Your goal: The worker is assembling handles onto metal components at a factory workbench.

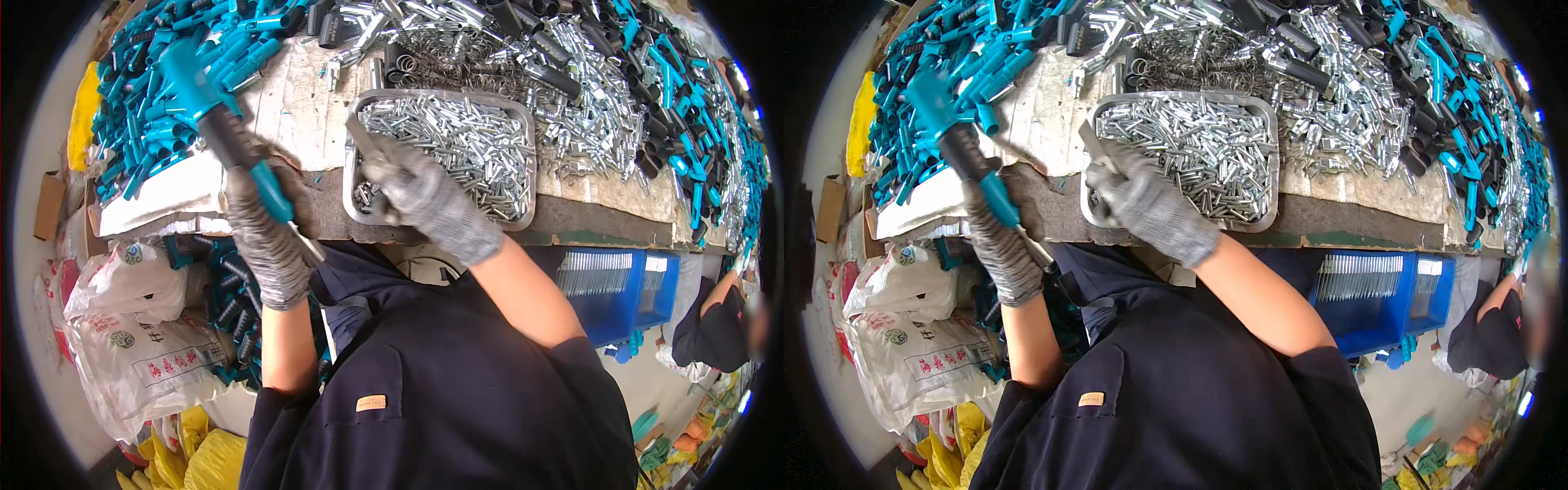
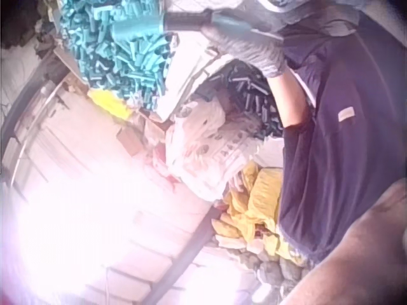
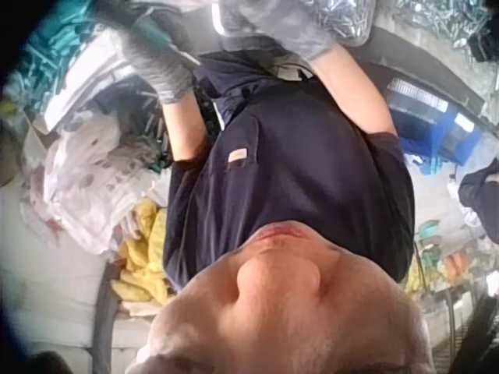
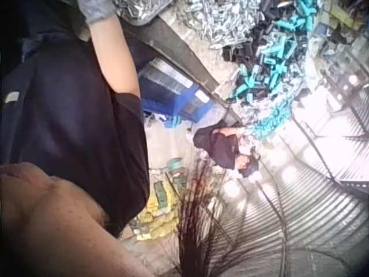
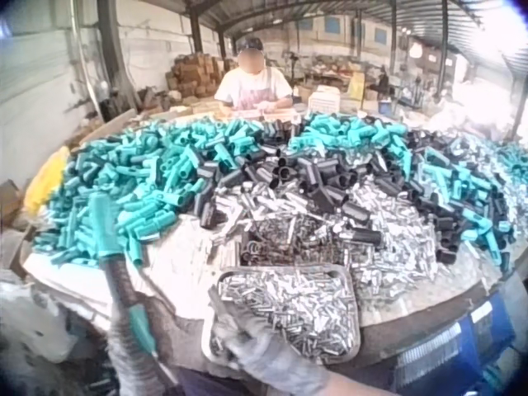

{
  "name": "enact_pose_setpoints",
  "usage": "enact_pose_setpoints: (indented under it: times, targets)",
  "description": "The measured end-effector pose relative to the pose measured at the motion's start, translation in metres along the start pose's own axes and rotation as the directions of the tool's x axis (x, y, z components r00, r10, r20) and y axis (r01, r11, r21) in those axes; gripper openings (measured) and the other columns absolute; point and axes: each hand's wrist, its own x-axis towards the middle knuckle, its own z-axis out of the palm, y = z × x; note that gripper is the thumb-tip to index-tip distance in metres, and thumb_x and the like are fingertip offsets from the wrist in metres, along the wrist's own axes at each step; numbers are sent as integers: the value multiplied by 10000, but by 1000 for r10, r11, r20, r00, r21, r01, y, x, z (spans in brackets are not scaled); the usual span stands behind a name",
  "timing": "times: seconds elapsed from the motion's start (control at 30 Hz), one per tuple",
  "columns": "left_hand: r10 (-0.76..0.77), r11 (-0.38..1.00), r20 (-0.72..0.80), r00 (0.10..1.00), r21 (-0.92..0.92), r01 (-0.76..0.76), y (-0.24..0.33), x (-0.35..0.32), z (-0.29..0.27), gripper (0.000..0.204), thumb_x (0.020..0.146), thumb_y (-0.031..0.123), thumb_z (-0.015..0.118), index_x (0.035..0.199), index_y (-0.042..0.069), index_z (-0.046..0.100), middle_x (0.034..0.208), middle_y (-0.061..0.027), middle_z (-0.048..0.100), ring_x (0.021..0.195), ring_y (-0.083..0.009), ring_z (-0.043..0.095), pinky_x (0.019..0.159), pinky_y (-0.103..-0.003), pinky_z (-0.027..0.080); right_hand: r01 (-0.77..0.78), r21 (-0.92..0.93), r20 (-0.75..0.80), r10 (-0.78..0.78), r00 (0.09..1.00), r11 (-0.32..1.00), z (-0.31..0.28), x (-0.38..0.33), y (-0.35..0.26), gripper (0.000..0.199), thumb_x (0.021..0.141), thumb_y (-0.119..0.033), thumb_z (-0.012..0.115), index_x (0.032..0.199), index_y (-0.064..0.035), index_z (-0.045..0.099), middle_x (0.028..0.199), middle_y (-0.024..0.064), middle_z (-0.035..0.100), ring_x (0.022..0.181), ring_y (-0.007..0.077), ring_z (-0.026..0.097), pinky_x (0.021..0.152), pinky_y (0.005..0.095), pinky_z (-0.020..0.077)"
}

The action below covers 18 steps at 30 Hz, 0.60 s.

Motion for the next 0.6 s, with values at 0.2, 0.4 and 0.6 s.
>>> enact_pose_setpoints:
  times: [0.2,0.4,0.6]
  targets:
    - [49,983,-108,993,-170,-67,11,10,-13,549,878,522,594,1092,21,526,841,-95,613,713,-189,609,631,-345,527,428,-316,-86,-474,876,847,51,61,26,621,965,-435,464,1320,71,413,1269,323,493,1245,359,477,1027,371,399]
    - [96,957,225,970,245,-152,3,14,20,481,977,410,477,1234,5,511,1152,-161,605,976,-214,598,890,-342,471,606,-337,39,-633,773,720,29,4,-5,506,897,-393,603,1184,9,494,1002,182,620,888,318,618,778,379,504]
    - [-57,331,292,955,908,-258,-20,121,65,503,922,460,489,1175,30,545,1085,-213,639,1017,-355,620,864,-439,491,224,-93,-459,-242,855,970,-37,-43,-14,343,835,-369,683,892,-51,567,608,-51,464,476,43,438,391,209,330]
